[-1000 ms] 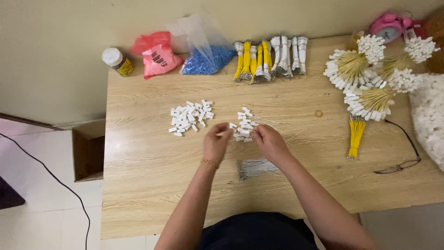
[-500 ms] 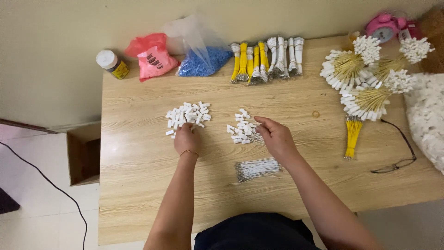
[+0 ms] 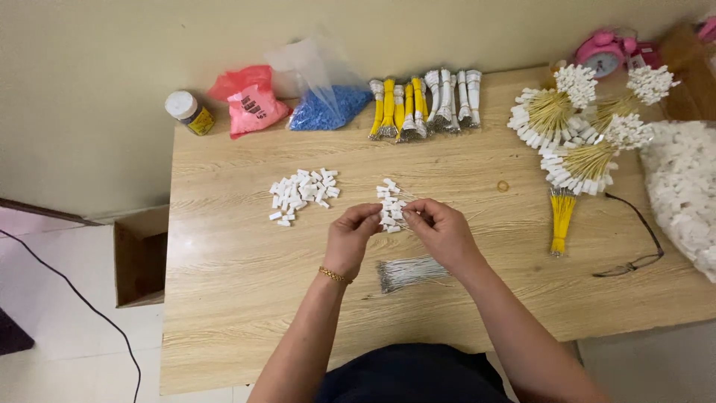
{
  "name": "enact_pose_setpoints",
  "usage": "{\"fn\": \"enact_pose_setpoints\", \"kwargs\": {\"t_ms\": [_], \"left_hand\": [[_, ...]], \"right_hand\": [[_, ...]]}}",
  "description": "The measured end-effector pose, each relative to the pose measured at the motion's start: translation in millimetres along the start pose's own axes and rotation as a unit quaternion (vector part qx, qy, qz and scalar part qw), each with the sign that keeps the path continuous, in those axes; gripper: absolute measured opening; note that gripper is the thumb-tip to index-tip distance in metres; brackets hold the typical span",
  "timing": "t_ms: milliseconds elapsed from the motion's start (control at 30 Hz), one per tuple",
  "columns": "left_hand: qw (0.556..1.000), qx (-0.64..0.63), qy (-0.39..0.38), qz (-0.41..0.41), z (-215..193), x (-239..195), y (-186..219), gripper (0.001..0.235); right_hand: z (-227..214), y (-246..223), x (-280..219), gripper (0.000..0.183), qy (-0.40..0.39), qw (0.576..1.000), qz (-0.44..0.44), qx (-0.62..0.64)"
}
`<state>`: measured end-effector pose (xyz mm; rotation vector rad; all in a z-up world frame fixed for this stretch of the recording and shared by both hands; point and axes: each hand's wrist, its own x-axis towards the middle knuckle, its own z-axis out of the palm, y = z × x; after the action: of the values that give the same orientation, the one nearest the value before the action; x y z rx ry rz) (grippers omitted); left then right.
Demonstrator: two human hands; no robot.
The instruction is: Assembling small white plastic connectors onto thin metal wires
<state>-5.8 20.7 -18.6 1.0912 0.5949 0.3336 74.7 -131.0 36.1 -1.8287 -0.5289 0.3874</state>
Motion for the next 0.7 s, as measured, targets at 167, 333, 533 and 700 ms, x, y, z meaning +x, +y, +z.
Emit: {"fn": "enact_pose_setpoints", "kwargs": {"t_ms": [167,333,533,700], "left_hand": [[0.997,-0.057,-0.047,-0.007,8.3,-0.7,-9.8,0.023],[0.993,-0.107,-0.052,-0.025,11.2,-4.5,-7.5,0.023],[0.988,-0.141,-0.052,-0.037,8.7,-4.7,-6.1,0.026],[0.979,-0.189,-0.057,-0.057,6.8,-2.7,-3.5,0.027]], "right_hand": [[-6.1,-3.8,-6.1,0.008,0.009,1.0,-0.012,0.012],[-4.5,1.1,-8.7,0.008,0.015,0.999,-0.037,0.037],[-4.1,-18.5,-7.4,0.006,0.014,0.998,-0.062,0.026],[-2.9,-20.9,-8.2,0.007,0.017,0.998,-0.053,0.007]]}}
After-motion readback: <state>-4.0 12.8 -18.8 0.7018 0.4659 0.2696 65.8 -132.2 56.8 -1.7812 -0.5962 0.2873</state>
